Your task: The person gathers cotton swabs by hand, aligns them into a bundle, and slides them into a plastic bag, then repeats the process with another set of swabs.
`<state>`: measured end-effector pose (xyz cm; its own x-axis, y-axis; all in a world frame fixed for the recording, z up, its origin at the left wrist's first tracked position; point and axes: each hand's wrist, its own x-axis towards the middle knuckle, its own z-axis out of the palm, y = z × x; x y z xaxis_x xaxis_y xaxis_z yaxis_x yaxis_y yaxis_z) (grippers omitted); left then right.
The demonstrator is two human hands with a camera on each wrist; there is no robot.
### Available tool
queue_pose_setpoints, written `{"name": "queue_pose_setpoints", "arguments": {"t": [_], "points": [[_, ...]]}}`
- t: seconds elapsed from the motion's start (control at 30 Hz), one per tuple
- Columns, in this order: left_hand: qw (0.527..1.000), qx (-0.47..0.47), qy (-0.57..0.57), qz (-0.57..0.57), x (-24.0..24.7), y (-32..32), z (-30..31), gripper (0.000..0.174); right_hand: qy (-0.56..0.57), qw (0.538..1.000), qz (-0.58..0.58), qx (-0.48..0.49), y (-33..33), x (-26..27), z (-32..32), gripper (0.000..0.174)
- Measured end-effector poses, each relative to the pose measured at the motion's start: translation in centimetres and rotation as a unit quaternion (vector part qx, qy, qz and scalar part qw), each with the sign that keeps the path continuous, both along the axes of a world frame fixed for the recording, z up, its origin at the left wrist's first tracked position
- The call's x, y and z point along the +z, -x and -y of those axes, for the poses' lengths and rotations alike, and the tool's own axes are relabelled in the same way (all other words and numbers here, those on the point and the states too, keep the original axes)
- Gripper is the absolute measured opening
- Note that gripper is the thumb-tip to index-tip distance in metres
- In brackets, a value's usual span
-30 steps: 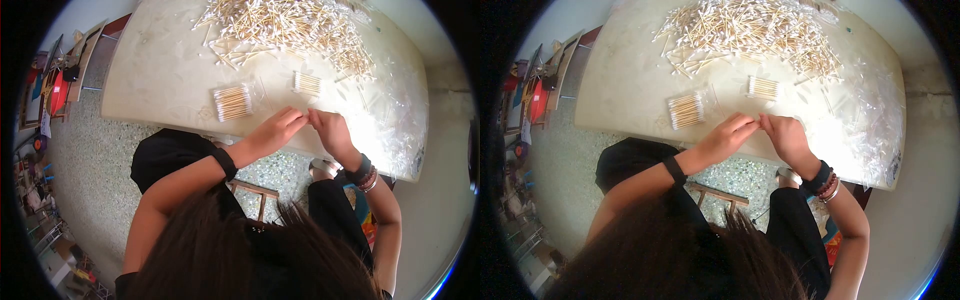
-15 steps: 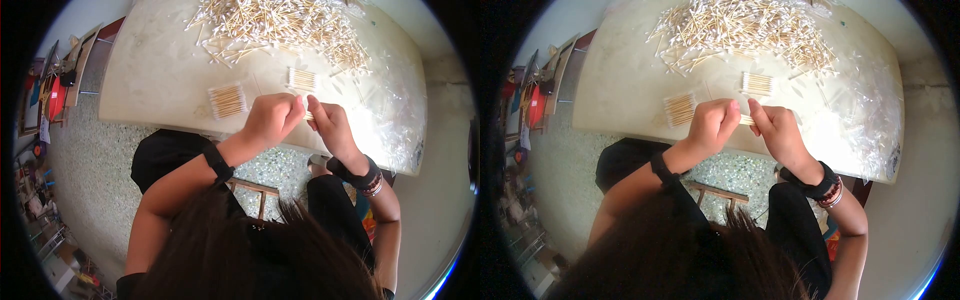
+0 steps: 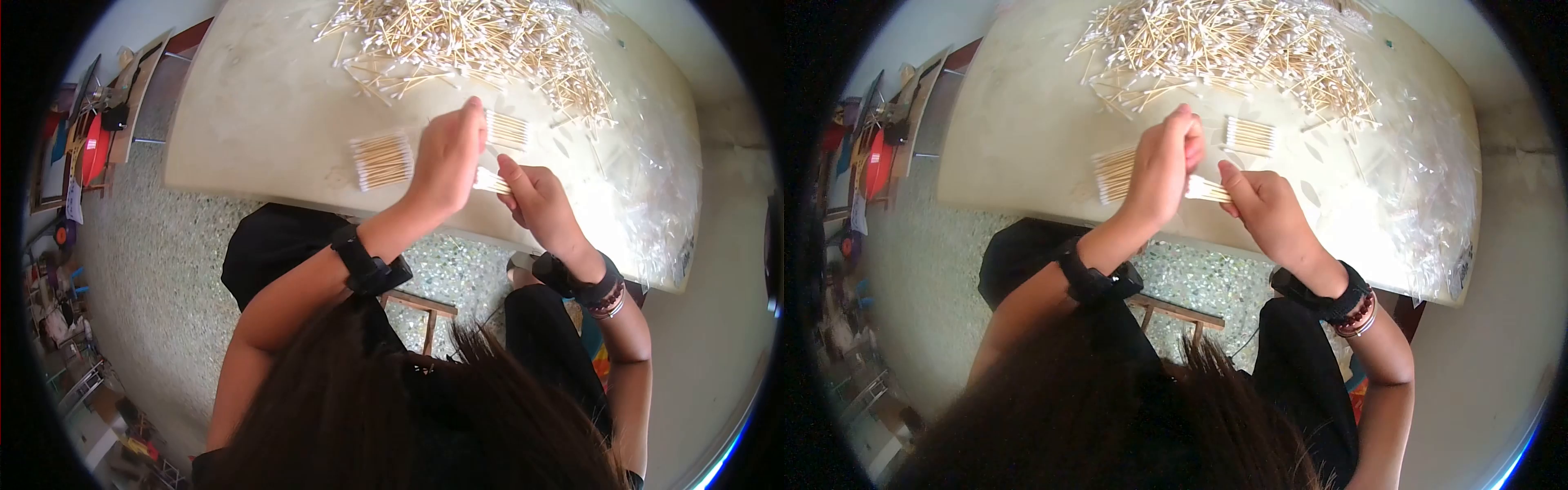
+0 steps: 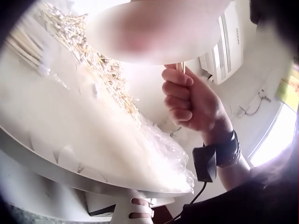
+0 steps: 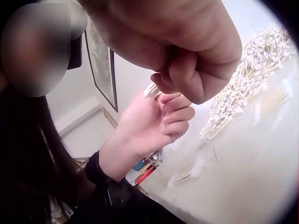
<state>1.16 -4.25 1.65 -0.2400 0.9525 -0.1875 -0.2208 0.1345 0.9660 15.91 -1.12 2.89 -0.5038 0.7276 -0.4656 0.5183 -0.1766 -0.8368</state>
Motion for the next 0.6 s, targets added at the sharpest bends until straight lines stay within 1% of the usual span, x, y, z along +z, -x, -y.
{"name": "queue_pose_setpoints", "arguments": {"t": [0.03, 0.1, 0.13, 0.17, 0.2, 0.23, 0.27, 0.37, 0.43, 0.5, 0.53, 0.57, 0.6], "points": [[1.000, 0.001, 0.000, -0.001, -0.4, -0.2, -0.1, 0.046, -0.013, 1.000, 0.004, 0.015, 0.3, 0.0, 0.3, 0.055], [0.996, -0.029, -0.074, 0.034, -1.6, -0.4, -0.2, 0.046, 0.000, 1.000, -0.013, 0.012, 0.5, -0.1, 0.5, 0.054], [0.995, -0.061, -0.080, 0.008, -1.9, 0.0, -0.2, 0.044, 0.021, 1.000, -0.015, 0.013, 0.4, -0.1, 0.5, 0.053], [0.995, -0.060, -0.079, 0.007, -2.1, 0.0, -0.2, 0.044, 0.042, 0.999, -0.017, 0.014, 0.4, -0.1, 0.4, 0.052], [0.982, -0.073, -0.151, -0.089, -1.8, 0.1, -0.2, 0.041, 0.042, 0.999, -0.017, 0.015, 0.3, 0.0, 0.4, 0.052], [0.954, -0.084, -0.220, -0.185, -1.7, 0.1, -0.1, 0.039, 0.091, 0.996, -0.016, 0.019, 0.2, 0.2, 0.5, 0.050], [0.954, -0.083, -0.220, -0.186, -1.5, 0.1, 0.1, 0.039, 0.138, 0.990, -0.014, 0.023, 0.1, 0.4, 0.5, 0.049], [0.927, -0.182, -0.260, -0.201, -1.2, 0.2, 0.9, 0.031, 0.160, 0.986, -0.040, 0.032, -0.4, -0.4, 1.0, 0.047], [0.926, -0.195, -0.245, -0.210, -1.3, 0.7, 0.8, 0.032, 0.163, 0.986, -0.029, 0.030, -0.8, -0.9, 0.9, 0.047], [0.899, -0.171, -0.189, -0.358, -1.8, 1.3, 0.3, 0.033, 0.192, 0.981, -0.029, -0.007, -1.1, -1.2, 0.4, 0.047], [0.837, -0.170, -0.157, -0.495, -2.1, 1.9, 0.0, 0.028, 0.191, 0.981, -0.030, -0.007, -1.3, -1.2, 0.2, 0.047], [0.837, -0.170, -0.158, -0.496, -2.6, 2.6, 0.0, 0.028, 0.206, 0.978, -0.044, -0.017, -1.4, -1.2, 0.0, 0.047], [0.799, -0.150, -0.090, -0.575, -3.2, 3.3, 0.1, 0.026, 0.221, 0.973, -0.058, -0.026, -1.4, -1.3, -0.1, 0.046]]}}
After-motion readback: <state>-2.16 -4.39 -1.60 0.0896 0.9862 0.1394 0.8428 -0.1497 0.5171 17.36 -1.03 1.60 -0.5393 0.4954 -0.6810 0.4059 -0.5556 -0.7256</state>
